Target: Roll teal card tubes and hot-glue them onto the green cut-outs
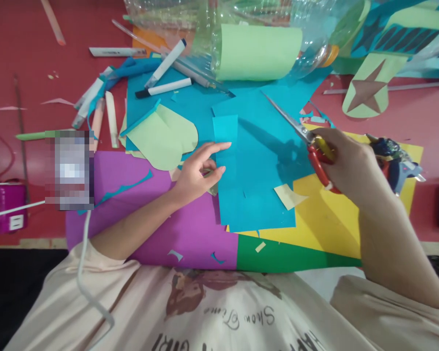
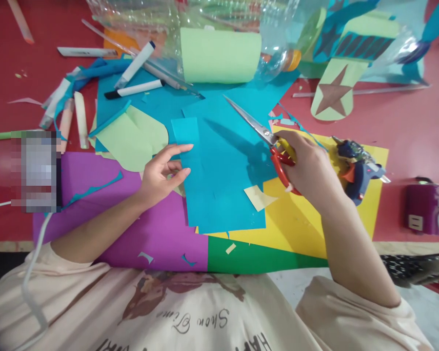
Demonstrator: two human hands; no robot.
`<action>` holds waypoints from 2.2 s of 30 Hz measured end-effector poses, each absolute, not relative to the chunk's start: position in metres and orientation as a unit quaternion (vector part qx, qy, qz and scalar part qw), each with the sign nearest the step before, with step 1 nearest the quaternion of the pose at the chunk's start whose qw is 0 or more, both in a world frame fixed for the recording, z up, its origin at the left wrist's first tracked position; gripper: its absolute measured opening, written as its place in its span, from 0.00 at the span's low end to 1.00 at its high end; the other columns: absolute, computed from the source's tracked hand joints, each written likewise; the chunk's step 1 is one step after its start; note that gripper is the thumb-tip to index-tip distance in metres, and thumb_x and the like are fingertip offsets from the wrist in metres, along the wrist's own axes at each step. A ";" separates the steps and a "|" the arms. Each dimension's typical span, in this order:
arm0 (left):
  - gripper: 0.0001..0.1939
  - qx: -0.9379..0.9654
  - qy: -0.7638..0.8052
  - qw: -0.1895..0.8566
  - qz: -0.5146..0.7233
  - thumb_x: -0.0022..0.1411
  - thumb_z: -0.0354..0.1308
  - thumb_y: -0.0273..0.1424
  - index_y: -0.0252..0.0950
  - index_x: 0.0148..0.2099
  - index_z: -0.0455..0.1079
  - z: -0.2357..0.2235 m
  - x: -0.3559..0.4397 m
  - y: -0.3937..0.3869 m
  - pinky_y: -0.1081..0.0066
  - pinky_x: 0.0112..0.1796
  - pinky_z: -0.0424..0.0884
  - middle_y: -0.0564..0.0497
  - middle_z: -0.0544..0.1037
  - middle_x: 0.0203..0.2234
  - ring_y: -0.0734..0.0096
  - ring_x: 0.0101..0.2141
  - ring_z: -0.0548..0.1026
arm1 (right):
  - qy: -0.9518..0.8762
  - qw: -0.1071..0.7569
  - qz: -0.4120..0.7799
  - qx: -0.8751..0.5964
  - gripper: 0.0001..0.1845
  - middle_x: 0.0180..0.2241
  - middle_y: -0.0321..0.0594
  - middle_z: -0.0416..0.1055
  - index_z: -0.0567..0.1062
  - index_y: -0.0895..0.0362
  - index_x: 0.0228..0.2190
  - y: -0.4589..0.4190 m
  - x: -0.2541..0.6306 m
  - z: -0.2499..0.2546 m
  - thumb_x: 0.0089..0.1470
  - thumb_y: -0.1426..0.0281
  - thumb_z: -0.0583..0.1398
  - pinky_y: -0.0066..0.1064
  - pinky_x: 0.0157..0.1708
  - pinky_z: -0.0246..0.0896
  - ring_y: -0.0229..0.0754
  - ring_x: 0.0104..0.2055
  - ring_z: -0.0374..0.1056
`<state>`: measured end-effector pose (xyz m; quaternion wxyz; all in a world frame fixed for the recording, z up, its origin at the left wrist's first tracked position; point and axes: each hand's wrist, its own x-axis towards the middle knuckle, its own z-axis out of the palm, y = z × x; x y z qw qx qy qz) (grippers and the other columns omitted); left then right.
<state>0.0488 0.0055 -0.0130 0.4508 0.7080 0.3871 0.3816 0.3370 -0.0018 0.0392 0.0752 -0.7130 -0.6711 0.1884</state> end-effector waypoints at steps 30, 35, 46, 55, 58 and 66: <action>0.26 0.785 0.289 0.394 0.381 0.65 0.52 0.30 0.46 0.64 0.55 -0.019 0.046 -0.001 0.77 0.32 0.73 0.43 0.67 0.54 0.81 0.29 0.72 | -0.809 -0.028 0.290 -0.510 0.38 0.35 0.51 0.75 0.72 0.56 0.42 -0.020 0.336 0.051 0.51 0.37 0.46 0.39 0.26 0.65 0.50 0.29 0.72; 0.25 0.795 0.290 0.385 0.369 0.65 0.52 0.30 0.44 0.63 0.55 -0.020 0.046 0.000 0.76 0.37 0.73 0.43 0.68 0.54 0.83 0.28 0.72 | -0.804 -0.036 0.297 -0.514 0.39 0.38 0.51 0.75 0.72 0.55 0.43 -0.019 0.335 0.050 0.50 0.36 0.45 0.42 0.29 0.66 0.52 0.31 0.73; 0.28 0.798 0.278 0.389 0.367 0.63 0.52 0.24 0.43 0.63 0.55 -0.017 0.046 0.000 0.78 0.34 0.74 0.43 0.68 0.55 0.73 0.40 0.76 | -0.816 -0.034 0.292 -0.498 0.37 0.37 0.51 0.76 0.71 0.56 0.43 -0.020 0.337 0.047 0.53 0.39 0.46 0.40 0.27 0.65 0.50 0.30 0.73; 0.25 0.796 0.290 0.398 0.352 0.65 0.51 0.28 0.44 0.63 0.57 -0.017 0.045 -0.001 0.78 0.31 0.73 0.43 0.68 0.55 0.79 0.32 0.75 | -0.820 -0.051 0.280 -0.496 0.35 0.37 0.49 0.76 0.70 0.55 0.45 -0.020 0.337 0.045 0.53 0.40 0.47 0.39 0.28 0.65 0.50 0.31 0.74; 0.24 0.802 0.293 0.389 0.346 0.65 0.51 0.29 0.43 0.63 0.56 -0.017 0.046 -0.001 0.78 0.30 0.72 0.43 0.68 0.55 0.80 0.30 0.74 | -0.822 -0.046 0.279 -0.494 0.35 0.35 0.48 0.75 0.70 0.55 0.44 -0.020 0.337 0.045 0.54 0.40 0.47 0.38 0.27 0.64 0.48 0.29 0.73; 0.26 0.808 0.275 0.376 0.361 0.64 0.52 0.25 0.43 0.62 0.56 -0.016 0.046 0.000 0.77 0.31 0.72 0.43 0.69 0.54 0.84 0.26 0.72 | -0.828 -0.036 0.272 -0.489 0.35 0.32 0.47 0.74 0.72 0.55 0.44 -0.021 0.337 0.046 0.54 0.40 0.47 0.36 0.26 0.63 0.47 0.28 0.71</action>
